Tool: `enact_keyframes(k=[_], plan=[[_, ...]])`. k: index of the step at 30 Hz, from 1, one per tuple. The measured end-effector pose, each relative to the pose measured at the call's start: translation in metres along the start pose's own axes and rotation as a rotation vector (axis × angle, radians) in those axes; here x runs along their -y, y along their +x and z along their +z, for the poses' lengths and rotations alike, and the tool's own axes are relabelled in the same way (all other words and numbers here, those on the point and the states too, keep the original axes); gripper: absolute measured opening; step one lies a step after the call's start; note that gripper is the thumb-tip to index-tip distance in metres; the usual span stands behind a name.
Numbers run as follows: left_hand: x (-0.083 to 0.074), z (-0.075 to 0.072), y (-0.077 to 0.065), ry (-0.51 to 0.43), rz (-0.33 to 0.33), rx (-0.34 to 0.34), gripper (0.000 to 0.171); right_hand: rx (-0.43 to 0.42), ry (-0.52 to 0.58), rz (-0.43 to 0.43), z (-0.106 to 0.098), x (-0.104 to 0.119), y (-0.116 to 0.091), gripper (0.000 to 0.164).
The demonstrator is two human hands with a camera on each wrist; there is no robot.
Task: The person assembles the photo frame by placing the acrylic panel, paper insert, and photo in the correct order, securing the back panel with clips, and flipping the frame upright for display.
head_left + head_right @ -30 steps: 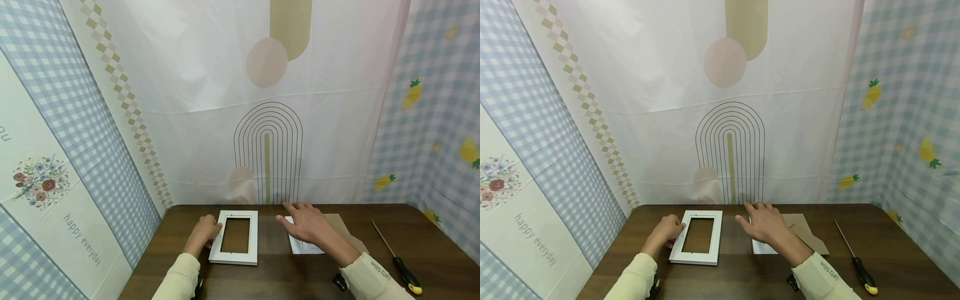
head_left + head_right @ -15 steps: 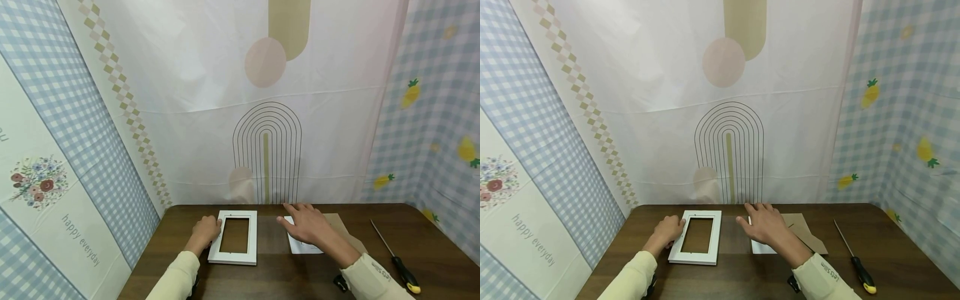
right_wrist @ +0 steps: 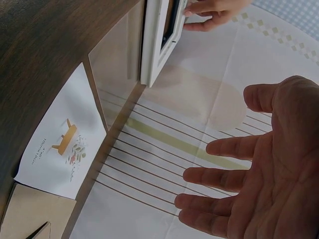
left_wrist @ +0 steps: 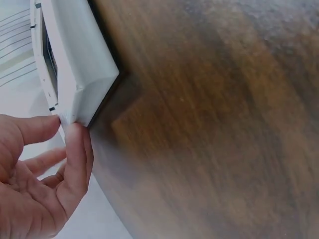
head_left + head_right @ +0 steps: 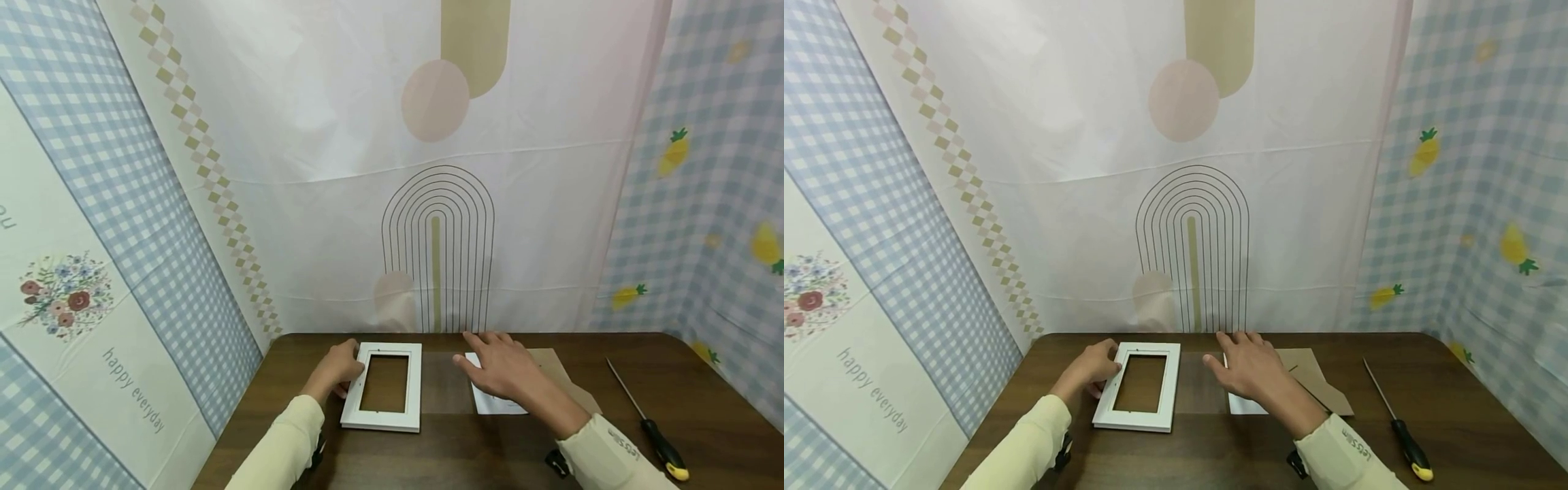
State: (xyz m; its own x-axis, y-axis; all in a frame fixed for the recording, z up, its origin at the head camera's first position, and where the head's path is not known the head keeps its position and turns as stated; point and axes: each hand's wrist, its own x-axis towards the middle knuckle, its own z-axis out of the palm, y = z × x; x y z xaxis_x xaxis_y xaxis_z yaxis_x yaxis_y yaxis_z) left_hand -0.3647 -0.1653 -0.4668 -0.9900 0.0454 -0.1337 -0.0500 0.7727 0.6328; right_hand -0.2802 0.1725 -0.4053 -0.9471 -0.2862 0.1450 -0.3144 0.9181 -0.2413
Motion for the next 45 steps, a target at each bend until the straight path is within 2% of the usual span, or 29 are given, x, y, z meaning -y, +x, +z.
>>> enact_keyframes(k=[2, 4, 9, 18, 31, 37, 45], plan=[[-0.001, -0.001, 0.0, -0.005, -0.012, 0.016, 0.061, 0.0, -0.001, -0.001, 0.0, 0.0, 0.0, 0.067], [-0.002, -0.002, 0.001, -0.007, -0.022, 0.031, 0.067, 0.001, 0.0, -0.001, 0.0, 0.0, 0.0, 0.067], [-0.003, -0.007, 0.004, -0.024, -0.044, 0.078, 0.069, 0.004, 0.002, 0.003, 0.001, -0.001, 0.0, 0.067], [-0.006, -0.016, 0.006, -0.117, -0.094, 0.145, 0.071, 0.002, 0.006, -0.003, 0.006, -0.003, 0.001, 0.065], [-0.005, -0.021, 0.011, -0.138, -0.114, 0.174, 0.071, 0.029, -0.032, -0.045, 0.016, -0.003, 0.008, 0.063], [-0.005, -0.022, 0.014, -0.143, -0.105, 0.174, 0.072, 0.071, -0.057, -0.071, 0.022, -0.01, 0.019, 0.058], [0.0, -0.02, 0.014, -0.173, -0.113, 0.182, 0.073, 0.152, -0.055, -0.06, 0.032, -0.017, 0.036, 0.058]])
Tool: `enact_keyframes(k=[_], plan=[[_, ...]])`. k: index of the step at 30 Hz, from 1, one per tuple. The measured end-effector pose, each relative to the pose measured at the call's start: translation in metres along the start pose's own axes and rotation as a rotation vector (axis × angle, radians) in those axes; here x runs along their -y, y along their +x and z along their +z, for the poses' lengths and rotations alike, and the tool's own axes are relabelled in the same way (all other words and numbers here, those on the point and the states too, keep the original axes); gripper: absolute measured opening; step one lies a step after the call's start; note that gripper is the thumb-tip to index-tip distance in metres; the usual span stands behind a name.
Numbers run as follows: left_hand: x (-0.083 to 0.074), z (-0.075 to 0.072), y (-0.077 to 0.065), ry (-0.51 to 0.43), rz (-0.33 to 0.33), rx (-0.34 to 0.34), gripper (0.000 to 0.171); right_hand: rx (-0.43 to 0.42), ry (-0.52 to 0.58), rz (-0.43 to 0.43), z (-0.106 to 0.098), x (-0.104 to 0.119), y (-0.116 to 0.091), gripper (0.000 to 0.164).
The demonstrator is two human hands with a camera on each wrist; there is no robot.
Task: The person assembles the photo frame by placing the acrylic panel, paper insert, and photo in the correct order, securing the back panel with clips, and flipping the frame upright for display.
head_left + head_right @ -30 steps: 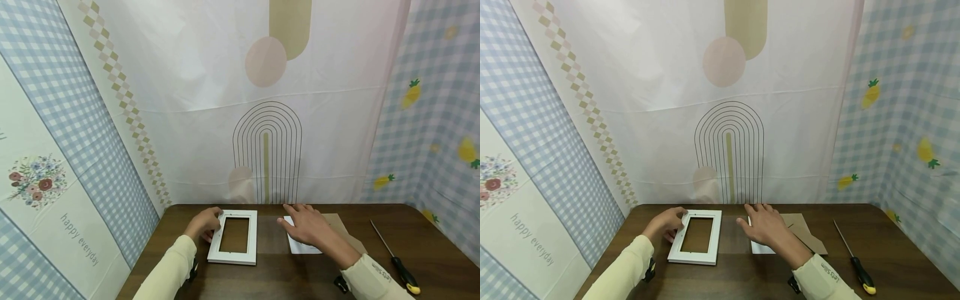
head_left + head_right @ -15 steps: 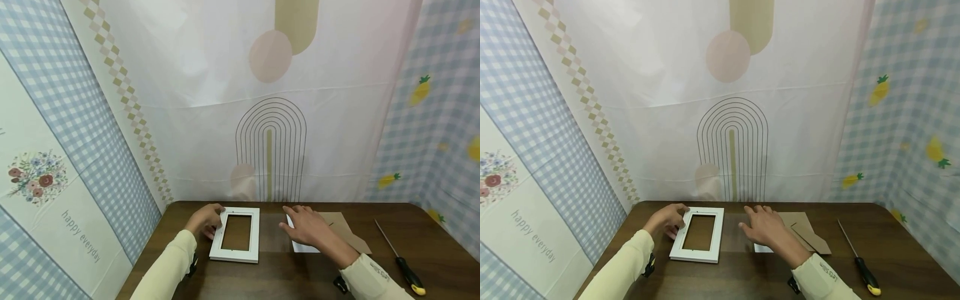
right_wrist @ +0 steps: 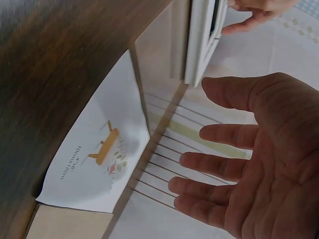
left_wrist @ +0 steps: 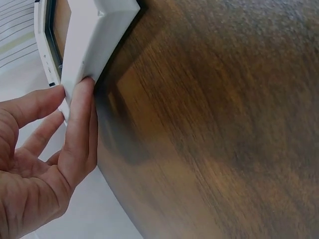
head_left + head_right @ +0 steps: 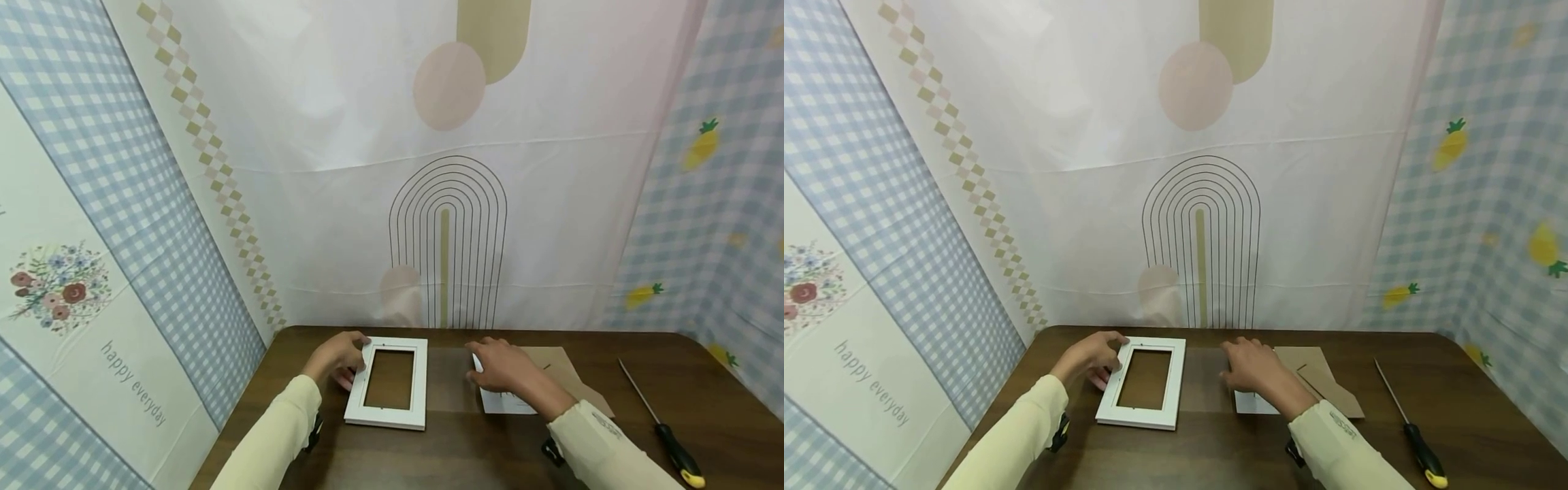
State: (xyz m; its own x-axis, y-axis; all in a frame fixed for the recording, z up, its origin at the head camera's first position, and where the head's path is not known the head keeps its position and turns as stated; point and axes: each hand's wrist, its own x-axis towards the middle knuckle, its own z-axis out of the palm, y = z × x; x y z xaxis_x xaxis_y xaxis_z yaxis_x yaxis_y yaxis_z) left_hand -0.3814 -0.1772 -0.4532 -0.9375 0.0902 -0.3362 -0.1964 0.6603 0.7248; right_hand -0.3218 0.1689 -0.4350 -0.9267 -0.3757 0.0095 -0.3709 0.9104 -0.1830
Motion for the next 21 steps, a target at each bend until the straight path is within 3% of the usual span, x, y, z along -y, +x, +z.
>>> enact_keyframes(k=[8, 21], plan=[[0.003, 0.005, -0.003, -0.012, 0.013, 0.008, 0.072, 0.067, 0.034, 0.037, 0.012, -0.009, 0.009, 0.059], [0.003, 0.002, -0.003, 0.001, 0.025, -0.014, 0.071, 0.053, 0.046, 0.018, 0.021, -0.016, 0.025, 0.06]])
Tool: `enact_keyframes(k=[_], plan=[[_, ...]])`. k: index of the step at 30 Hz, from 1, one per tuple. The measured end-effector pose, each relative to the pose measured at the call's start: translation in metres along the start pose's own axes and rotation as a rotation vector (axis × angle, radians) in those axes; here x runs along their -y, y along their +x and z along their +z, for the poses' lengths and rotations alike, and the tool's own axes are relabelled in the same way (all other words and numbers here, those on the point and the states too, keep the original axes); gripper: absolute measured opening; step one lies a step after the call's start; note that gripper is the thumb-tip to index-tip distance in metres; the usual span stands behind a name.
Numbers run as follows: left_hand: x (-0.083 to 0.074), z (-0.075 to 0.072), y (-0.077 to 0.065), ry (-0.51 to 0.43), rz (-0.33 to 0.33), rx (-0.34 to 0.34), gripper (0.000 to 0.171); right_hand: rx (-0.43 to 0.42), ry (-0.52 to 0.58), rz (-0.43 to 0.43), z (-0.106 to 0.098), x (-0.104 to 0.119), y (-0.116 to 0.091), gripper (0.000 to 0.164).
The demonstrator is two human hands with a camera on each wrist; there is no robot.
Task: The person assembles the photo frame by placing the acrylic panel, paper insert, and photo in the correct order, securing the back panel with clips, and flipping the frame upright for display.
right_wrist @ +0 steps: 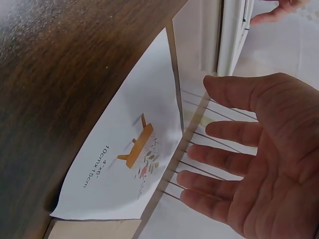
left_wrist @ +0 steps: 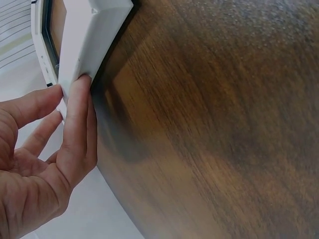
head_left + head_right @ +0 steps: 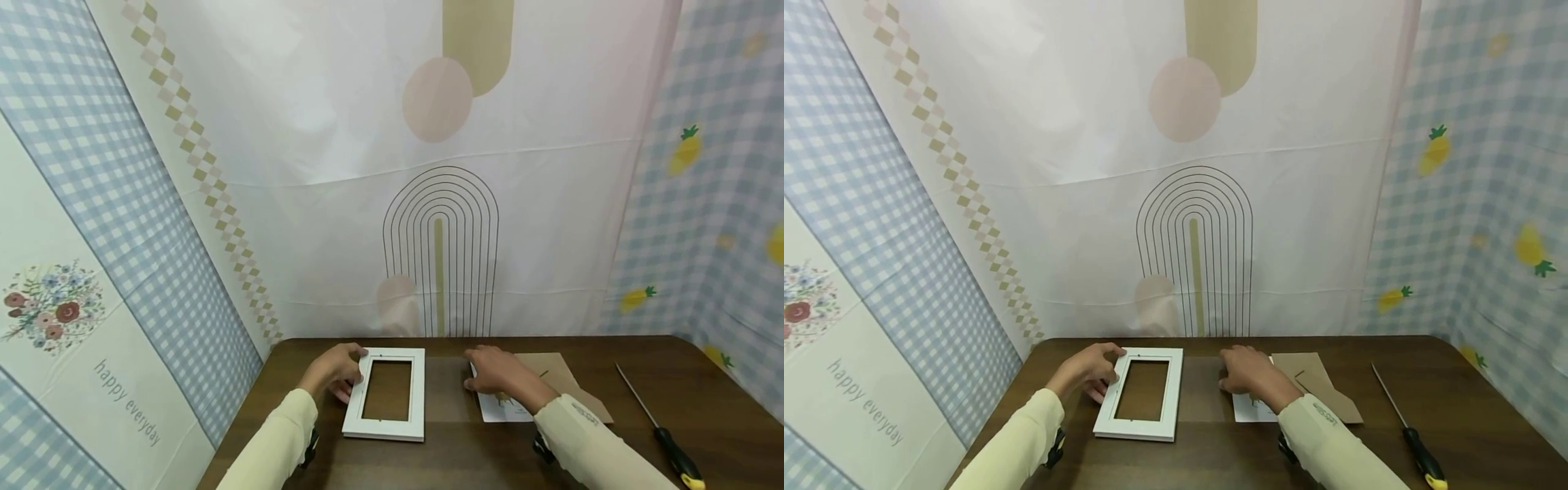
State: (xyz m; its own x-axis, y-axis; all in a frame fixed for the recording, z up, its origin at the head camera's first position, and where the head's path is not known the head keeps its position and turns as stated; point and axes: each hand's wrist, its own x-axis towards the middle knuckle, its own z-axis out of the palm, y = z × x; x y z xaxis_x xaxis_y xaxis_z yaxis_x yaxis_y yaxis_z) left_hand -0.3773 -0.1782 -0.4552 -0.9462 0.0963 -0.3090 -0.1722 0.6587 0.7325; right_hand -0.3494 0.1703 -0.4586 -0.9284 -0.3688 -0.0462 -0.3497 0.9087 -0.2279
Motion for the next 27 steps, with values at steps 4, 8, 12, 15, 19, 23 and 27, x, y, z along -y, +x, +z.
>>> enact_keyframes(k=[4, 8, 12, 15, 19, 23, 27], plan=[[0.0, -0.001, 0.0, -0.003, -0.001, 0.002, 0.07, 0.0, 0.0, -0.005, 0.001, 0.0, 0.005, 0.061], [0.0, -0.001, 0.0, -0.019, 0.003, 0.004, 0.071, 0.023, 0.021, -0.002, 0.006, -0.005, 0.014, 0.068], [0.0, 0.0, 0.0, -0.024, -0.001, 0.003, 0.07, 0.007, -0.05, -0.039, 0.031, -0.029, 0.04, 0.069], [0.001, 0.0, 0.0, -0.019, -0.007, 0.003, 0.069, -0.001, -0.078, -0.05, 0.044, -0.041, 0.054, 0.069], [0.001, -0.001, 0.0, -0.019, -0.011, 0.005, 0.069, 0.03, -0.015, -0.032, 0.033, -0.03, 0.052, 0.072], [0.001, -0.001, 0.001, -0.025, -0.02, 0.014, 0.069, 0.015, -0.007, -0.059, 0.022, -0.022, 0.044, 0.069], [0.002, -0.002, 0.002, -0.034, -0.028, 0.024, 0.068, 0.021, 0.001, -0.031, 0.028, -0.028, 0.055, 0.071]])
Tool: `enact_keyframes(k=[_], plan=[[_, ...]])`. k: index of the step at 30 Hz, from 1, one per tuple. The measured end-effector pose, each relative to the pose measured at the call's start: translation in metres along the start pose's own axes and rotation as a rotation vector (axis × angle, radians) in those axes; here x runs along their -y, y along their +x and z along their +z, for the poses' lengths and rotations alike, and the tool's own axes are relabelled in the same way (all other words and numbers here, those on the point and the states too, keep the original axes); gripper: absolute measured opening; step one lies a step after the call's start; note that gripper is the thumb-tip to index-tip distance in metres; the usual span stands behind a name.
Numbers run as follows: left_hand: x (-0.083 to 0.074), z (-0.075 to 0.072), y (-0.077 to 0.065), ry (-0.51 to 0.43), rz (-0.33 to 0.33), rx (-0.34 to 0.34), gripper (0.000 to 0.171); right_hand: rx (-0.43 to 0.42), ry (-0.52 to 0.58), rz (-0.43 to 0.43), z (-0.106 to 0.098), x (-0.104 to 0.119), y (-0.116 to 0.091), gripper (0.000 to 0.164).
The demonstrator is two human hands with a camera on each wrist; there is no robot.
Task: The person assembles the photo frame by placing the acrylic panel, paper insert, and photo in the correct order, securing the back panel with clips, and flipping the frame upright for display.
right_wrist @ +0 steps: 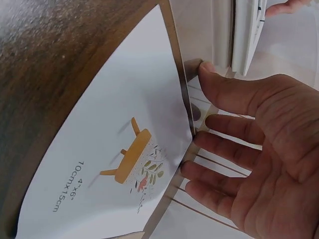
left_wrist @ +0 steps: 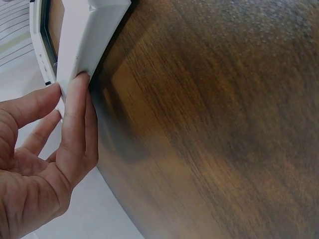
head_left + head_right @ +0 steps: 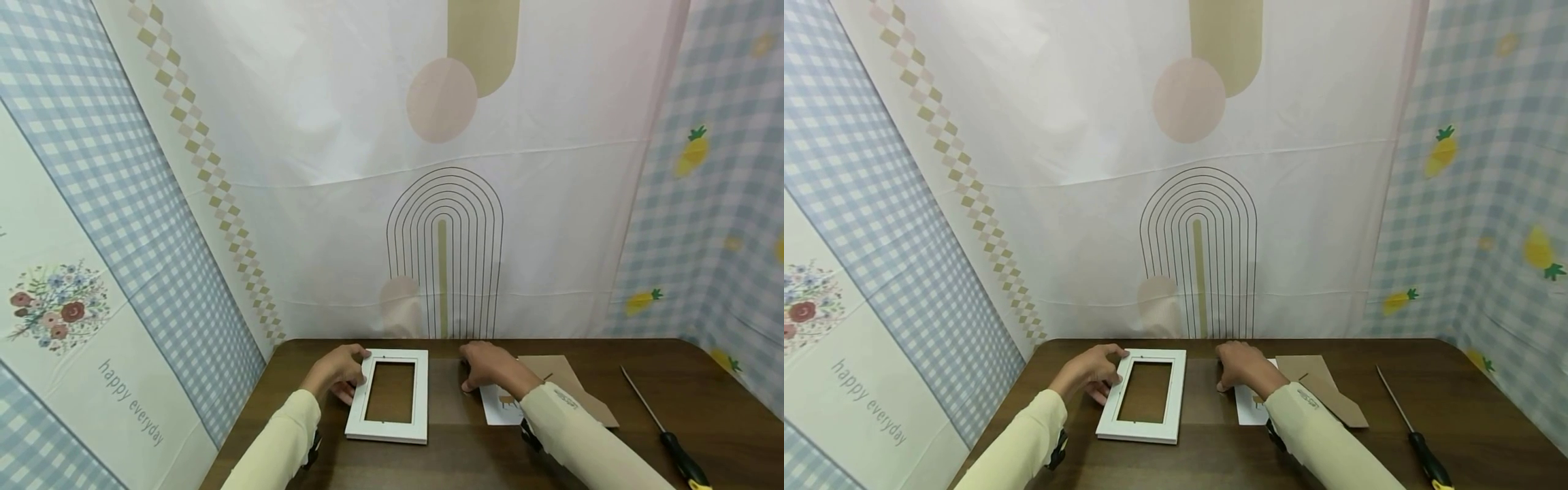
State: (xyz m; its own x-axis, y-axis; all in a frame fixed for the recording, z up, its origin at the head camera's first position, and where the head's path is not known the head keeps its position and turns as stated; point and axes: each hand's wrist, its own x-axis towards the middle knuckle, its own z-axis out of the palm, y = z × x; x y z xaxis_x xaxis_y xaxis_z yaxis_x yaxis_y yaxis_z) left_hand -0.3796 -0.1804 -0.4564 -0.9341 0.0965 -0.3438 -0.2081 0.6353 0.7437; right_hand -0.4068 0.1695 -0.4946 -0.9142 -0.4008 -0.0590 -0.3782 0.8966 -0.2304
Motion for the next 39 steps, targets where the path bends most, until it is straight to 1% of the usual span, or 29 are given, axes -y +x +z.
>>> enact_keyframes(k=[1, 2, 3, 5, 6, 8, 11, 14, 22, 25, 28, 31, 33, 35, 38, 39], plan=[[0.001, 0.0, 0.001, -0.001, -0.001, 0.002, 0.068, -0.002, -0.001, 0.003, 0.011, -0.011, 0.01, 0.072], [0.001, 0.001, 0.001, -0.002, -0.002, 0.004, 0.068, -0.002, -0.008, 0.017, 0.015, -0.014, 0.014, 0.073], [0.001, 0.001, 0.001, -0.001, -0.002, 0.003, 0.068, -0.001, -0.007, 0.02, 0.016, -0.016, 0.016, 0.073], [0.002, 0.002, 0.001, 0.0, -0.001, 0.003, 0.068, -0.001, -0.01, 0.026, 0.018, -0.016, 0.018, 0.07], [0.002, 0.002, 0.001, 0.0, -0.002, 0.003, 0.068, 0.01, 0.011, 0.035, 0.011, -0.009, 0.013, 0.067], [0.002, 0.003, 0.001, -0.002, -0.002, 0.005, 0.068, 0.032, 0.003, 0.068, -0.012, 0.016, -0.005, 0.061], [0.002, 0.004, 0.0, -0.003, -0.001, 0.008, 0.068, 0.043, -0.002, 0.088, -0.02, 0.026, -0.01, 0.055], [0.002, 0.003, 0.0, -0.006, 0.003, 0.013, 0.068, 0.055, -0.003, 0.111, -0.02, 0.027, -0.007, 0.055], [0.004, -0.003, 0.002, -0.023, -0.004, 0.027, 0.072, 0.071, 0.012, 0.114, -0.023, 0.027, -0.001, 0.06], [0.004, -0.003, 0.003, -0.024, -0.004, 0.033, 0.072, 0.084, 0.016, 0.128, -0.023, 0.025, 0.002, 0.061], [0.003, -0.003, 0.004, -0.022, -0.003, 0.039, 0.073, 0.099, 0.009, 0.136, -0.018, 0.019, 0.009, 0.063], [0.003, -0.003, 0.003, -0.019, -0.001, 0.038, 0.072, 0.097, -0.041, 0.122, -0.002, 0.002, 0.023, 0.067], [0.002, -0.003, 0.003, -0.014, 0.0, 0.031, 0.07, 0.106, -0.053, 0.127, -0.001, 0.001, 0.026, 0.068], [0.002, -0.002, 0.003, -0.013, 0.002, 0.026, 0.069, 0.114, -0.055, 0.136, -0.003, 0.002, 0.026, 0.069], [0.0, -0.003, 0.003, -0.008, 0.004, 0.024, 0.069, 0.136, -0.025, 0.162, -0.02, 0.018, 0.015, 0.068], [0.0, -0.002, 0.003, -0.009, 0.004, 0.026, 0.069, 0.137, -0.023, 0.164, -0.023, 0.02, 0.013, 0.068]])
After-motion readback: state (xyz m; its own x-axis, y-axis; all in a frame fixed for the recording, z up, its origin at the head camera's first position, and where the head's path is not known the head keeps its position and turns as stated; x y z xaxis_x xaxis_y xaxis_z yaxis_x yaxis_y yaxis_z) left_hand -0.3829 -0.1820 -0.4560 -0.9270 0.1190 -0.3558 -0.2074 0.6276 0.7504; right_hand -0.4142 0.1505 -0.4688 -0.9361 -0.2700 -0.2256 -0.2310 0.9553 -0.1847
